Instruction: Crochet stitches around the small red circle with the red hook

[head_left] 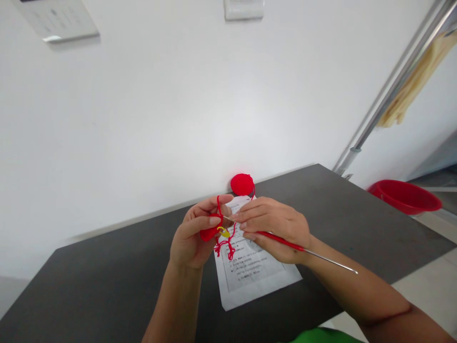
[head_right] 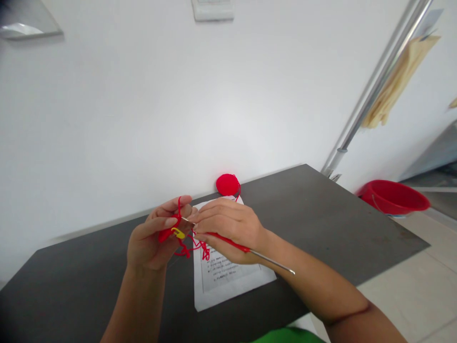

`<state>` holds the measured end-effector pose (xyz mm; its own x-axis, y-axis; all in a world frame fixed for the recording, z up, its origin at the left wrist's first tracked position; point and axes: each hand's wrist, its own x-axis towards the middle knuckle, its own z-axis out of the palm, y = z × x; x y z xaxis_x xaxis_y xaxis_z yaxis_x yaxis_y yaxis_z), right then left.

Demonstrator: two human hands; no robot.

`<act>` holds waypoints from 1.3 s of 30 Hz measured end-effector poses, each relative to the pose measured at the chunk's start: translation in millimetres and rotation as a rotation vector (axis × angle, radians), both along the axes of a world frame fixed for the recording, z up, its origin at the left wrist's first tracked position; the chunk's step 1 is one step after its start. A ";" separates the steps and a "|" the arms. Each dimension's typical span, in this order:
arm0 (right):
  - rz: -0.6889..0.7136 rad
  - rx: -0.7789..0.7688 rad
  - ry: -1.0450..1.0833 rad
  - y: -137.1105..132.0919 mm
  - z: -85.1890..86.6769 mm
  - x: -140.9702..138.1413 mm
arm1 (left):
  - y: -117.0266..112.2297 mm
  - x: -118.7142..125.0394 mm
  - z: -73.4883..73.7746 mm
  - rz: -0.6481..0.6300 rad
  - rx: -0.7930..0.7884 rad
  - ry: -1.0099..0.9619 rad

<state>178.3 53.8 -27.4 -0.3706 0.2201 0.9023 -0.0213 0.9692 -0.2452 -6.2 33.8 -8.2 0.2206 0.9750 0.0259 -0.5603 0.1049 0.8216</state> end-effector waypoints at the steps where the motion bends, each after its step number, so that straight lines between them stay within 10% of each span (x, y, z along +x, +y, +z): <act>1: 0.017 -0.013 -0.006 -0.4 1.2 0.5 | -0.7 0.4 1.2 -0.007 -0.018 -0.006; 17: 0.412 -0.805 0.296 2.2 -4.3 -0.5 | -2.4 -6.2 -3.6 -0.022 0.029 0.176; 27: 0.057 0.041 -0.017 12.7 0.4 5.4 | -5.1 3.7 -8.2 0.015 0.074 0.214; 39: 0.240 -0.454 0.235 19.4 -4.7 10.1 | -1.5 -1.1 -7.3 0.040 0.106 0.302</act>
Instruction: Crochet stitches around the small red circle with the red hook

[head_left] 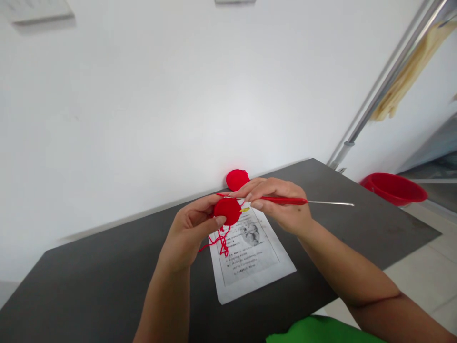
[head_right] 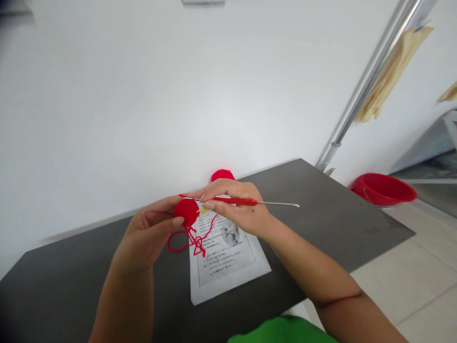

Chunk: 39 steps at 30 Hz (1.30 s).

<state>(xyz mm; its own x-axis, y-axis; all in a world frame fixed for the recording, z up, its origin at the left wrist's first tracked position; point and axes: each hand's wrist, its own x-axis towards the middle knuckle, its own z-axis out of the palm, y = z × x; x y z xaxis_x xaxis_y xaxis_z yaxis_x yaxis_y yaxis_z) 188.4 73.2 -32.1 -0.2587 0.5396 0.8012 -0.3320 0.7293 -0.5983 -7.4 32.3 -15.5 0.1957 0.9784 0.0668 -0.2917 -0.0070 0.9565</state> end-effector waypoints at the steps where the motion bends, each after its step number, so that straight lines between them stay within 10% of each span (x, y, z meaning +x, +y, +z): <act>1: 0.012 -0.009 -0.001 0.2 0.1 -0.3 | 0.5 0.2 -0.6 0.017 -0.003 -0.006; 39: 0.010 -0.001 -0.066 -2.7 -0.2 -7.7 | 0.0 3.5 -1.3 0.072 -0.011 -0.042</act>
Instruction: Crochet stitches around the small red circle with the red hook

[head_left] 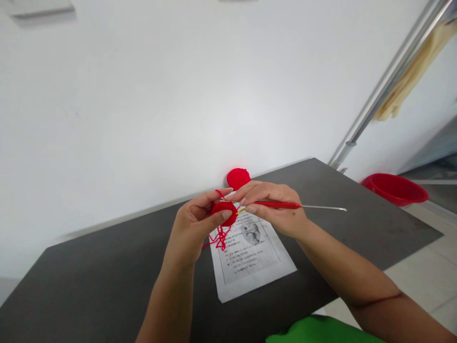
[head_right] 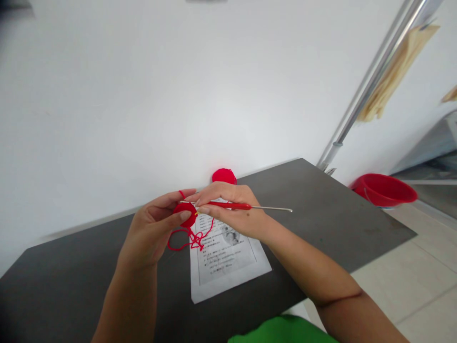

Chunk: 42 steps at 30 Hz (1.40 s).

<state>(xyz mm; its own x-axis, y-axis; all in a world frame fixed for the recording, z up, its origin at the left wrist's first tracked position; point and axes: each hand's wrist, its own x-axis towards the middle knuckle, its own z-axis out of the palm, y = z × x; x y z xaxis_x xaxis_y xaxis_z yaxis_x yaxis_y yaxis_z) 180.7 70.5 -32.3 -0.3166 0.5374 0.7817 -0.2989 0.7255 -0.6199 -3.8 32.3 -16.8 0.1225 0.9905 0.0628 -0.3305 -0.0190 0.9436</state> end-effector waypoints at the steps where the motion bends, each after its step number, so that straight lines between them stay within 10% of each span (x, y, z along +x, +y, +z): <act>1: -0.001 -0.003 0.000 -0.2 0.2 -0.1 | 0.0 -0.2 -0.1 0.000 0.002 0.002; 42: 0.003 -0.028 -0.013 -0.5 0.3 0.5 | -0.3 -0.2 1.1 0.077 -0.014 0.058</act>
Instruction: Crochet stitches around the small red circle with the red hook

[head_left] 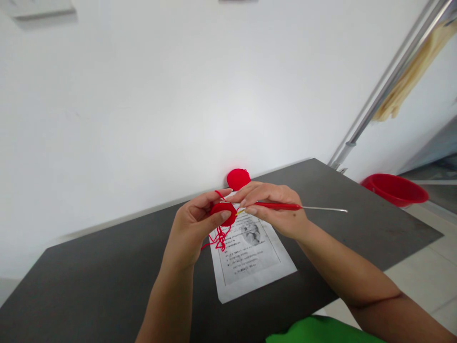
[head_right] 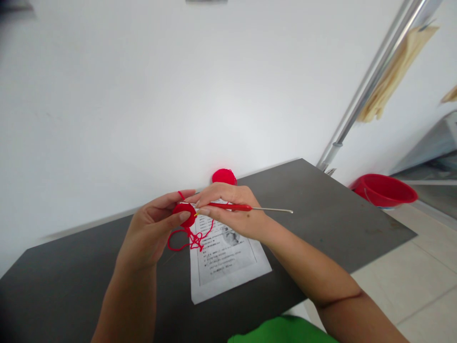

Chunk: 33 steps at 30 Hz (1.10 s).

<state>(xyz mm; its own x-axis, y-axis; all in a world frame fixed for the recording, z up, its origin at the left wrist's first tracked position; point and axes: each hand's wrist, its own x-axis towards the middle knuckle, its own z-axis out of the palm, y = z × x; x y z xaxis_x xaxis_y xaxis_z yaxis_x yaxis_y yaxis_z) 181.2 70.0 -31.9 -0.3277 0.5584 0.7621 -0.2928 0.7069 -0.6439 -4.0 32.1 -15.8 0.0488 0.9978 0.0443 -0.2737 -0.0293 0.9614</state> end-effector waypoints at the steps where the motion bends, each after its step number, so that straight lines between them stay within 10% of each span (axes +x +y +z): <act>1: -0.001 -0.001 -0.003 0.0 0.0 0.0 | 0.0 -0.1 0.0 -0.002 0.000 -0.001; 20: 0.005 -0.042 0.008 1.6 -3.0 -0.7 | 2.8 -1.4 -2.6 -0.013 0.003 0.007; 27: 0.086 -0.784 0.075 35.6 -34.2 -15.3 | 38.2 -4.0 -38.3 -0.047 -0.092 0.053; 33: 0.158 -1.118 -0.022 71.2 -84.5 -26.2 | 70.7 -12.3 -86.4 -0.128 -0.242 0.179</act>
